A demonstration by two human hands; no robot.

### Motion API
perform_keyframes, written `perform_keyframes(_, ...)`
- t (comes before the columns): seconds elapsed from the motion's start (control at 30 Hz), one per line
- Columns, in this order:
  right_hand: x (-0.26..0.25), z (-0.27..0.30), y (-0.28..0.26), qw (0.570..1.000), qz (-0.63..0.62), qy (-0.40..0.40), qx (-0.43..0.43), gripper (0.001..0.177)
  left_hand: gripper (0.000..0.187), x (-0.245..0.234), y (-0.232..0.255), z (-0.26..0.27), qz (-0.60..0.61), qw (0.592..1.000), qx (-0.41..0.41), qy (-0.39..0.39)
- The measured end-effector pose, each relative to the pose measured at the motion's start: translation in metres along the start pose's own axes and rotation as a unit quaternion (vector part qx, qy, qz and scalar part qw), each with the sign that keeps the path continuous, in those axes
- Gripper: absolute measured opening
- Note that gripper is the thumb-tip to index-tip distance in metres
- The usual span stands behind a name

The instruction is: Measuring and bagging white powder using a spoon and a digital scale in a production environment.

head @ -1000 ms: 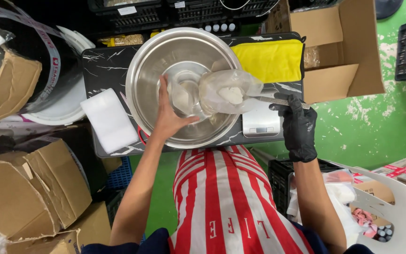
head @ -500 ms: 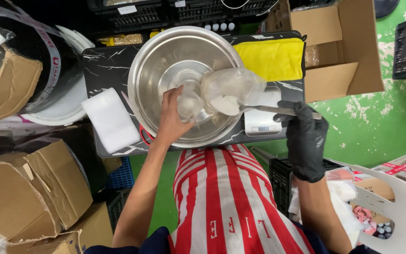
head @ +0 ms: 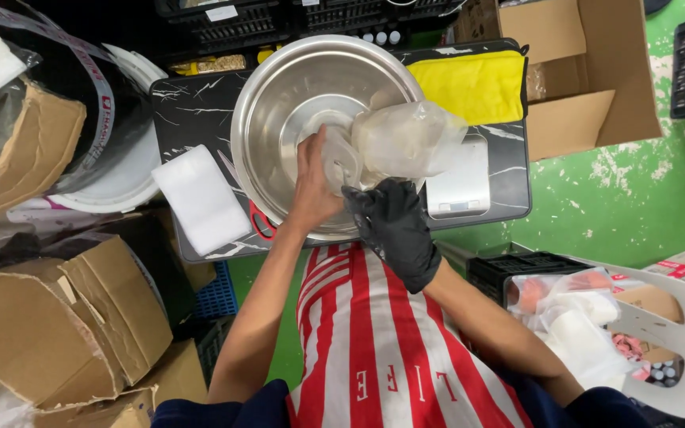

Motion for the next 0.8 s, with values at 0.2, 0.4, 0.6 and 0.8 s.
perform_keyframes(0.2, -0.078, 0.004, -0.006, 0.997, -0.023, 0.056, 0.038, 0.014, 0.123, -0.010, -0.011, 0.002, 0.036, 0.999, -0.003, 0.029)
perform_keyframes(0.4, -0.163, 0.021, 0.064, 0.939, -0.095, 0.158, 0.290, 0.035, 0.112, -0.027, 0.012, 0.012, 0.045, 0.998, 0.015, 0.038)
perform_keyframes(0.6, -0.146, 0.071, 0.148, 0.821, -0.263, 0.329, 0.385, 0.050, 0.094, -0.042, 0.114, 0.036, 0.096, 0.995, 0.018, -0.016)
perform_keyframes(0.8, -0.145, 0.098, 0.197, 0.731, -0.420, 0.357, 0.402, 0.044, 0.094, 0.042, 0.167, 0.045, 0.227, 0.971, 0.007, -0.070)
Point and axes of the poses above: each hand's wrist, its own z-axis away from the middle knuckle, its own x-axis out of the palm, y = z × x, the point moved 10 cm from there along -z, towards the middle knuckle, and after that the axes turned 1 degree about -z, right-handed, at the moved point
